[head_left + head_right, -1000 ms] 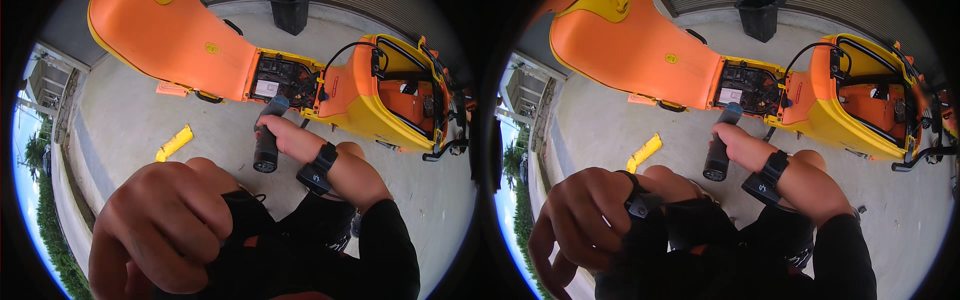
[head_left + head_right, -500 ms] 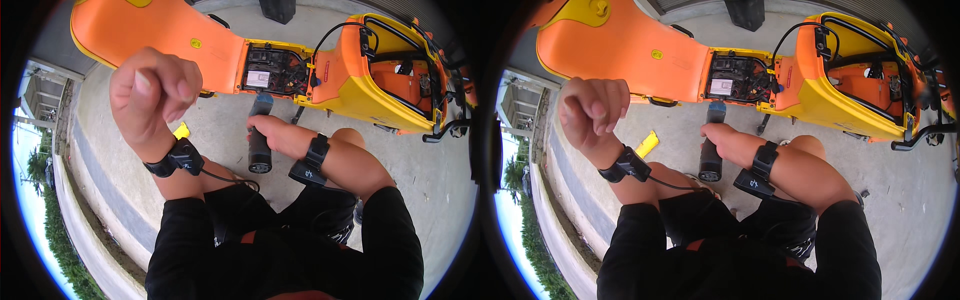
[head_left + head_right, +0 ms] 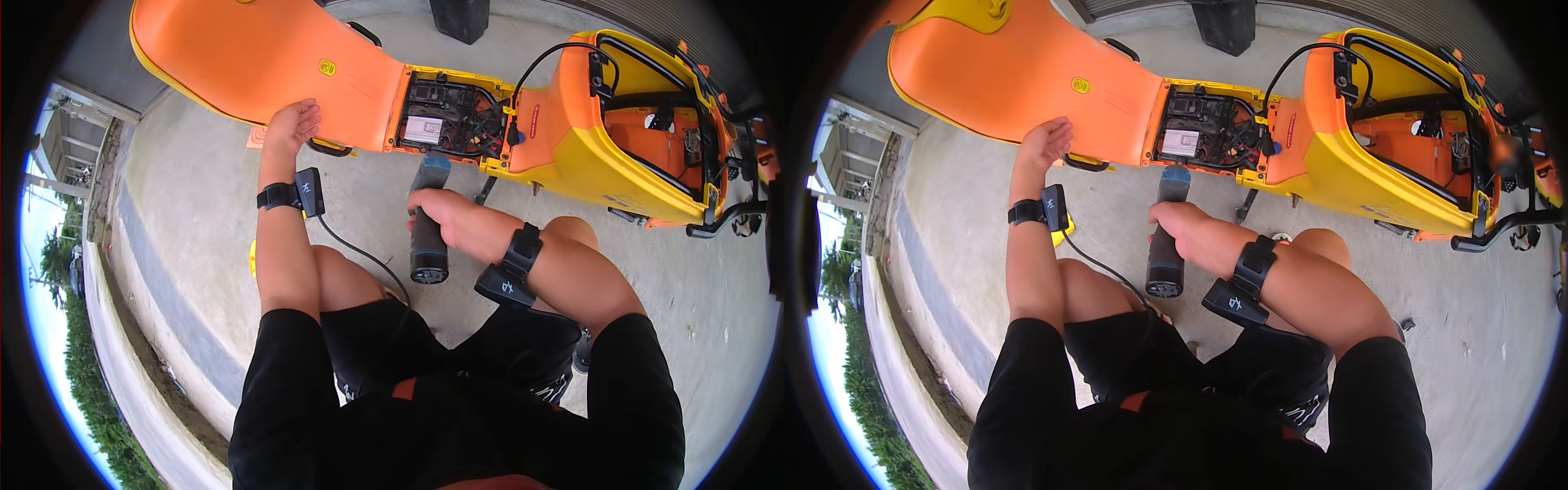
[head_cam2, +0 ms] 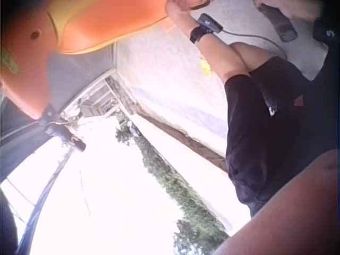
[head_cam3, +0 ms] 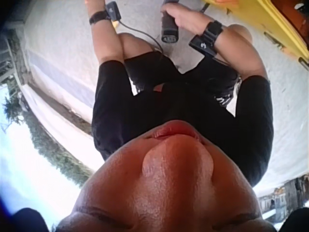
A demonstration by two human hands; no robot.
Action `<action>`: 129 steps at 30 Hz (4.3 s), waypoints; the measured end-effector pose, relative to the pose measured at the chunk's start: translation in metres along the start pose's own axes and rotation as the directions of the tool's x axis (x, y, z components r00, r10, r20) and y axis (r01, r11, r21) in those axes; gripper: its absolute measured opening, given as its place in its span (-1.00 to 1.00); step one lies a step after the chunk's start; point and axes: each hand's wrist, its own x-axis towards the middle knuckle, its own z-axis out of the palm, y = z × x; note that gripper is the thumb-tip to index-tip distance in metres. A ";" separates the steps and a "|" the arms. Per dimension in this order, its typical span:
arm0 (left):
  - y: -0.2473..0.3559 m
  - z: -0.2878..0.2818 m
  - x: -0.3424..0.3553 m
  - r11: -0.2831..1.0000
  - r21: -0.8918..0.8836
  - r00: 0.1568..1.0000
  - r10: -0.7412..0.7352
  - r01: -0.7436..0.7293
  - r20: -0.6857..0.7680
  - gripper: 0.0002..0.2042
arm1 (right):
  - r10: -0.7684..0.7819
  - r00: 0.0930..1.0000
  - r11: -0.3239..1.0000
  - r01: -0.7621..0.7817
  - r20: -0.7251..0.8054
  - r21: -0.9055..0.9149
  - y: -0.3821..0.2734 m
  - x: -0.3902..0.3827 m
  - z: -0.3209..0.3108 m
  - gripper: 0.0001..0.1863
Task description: Use a power drill and hands to disassemble the body panels and access the battery compartment of a small scooter.
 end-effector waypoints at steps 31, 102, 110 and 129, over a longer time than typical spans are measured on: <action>-0.053 -0.026 0.017 0.995 -0.006 0.630 -0.066 0.097 -0.774 -0.51 | -0.113 0.915 0.978 0.034 0.388 0.207 -0.028 -0.076 -0.015 -0.66; 0.038 0.116 -0.151 0.575 -0.718 0.536 0.777 -0.393 0.330 -0.83 | -0.518 0.610 0.845 0.251 0.600 0.473 -0.024 -0.084 0.022 -0.61; 0.035 0.117 -0.150 0.597 -0.704 0.524 0.769 -0.386 0.365 -0.84 | -0.496 0.586 0.853 0.189 0.641 0.487 -0.028 -0.077 0.010 -0.59; 0.000 0.120 -0.155 0.781 -0.622 0.875 0.340 -0.058 0.345 -0.63 | -0.446 0.746 0.819 0.117 0.495 0.562 -0.027 -0.096 -0.002 -0.74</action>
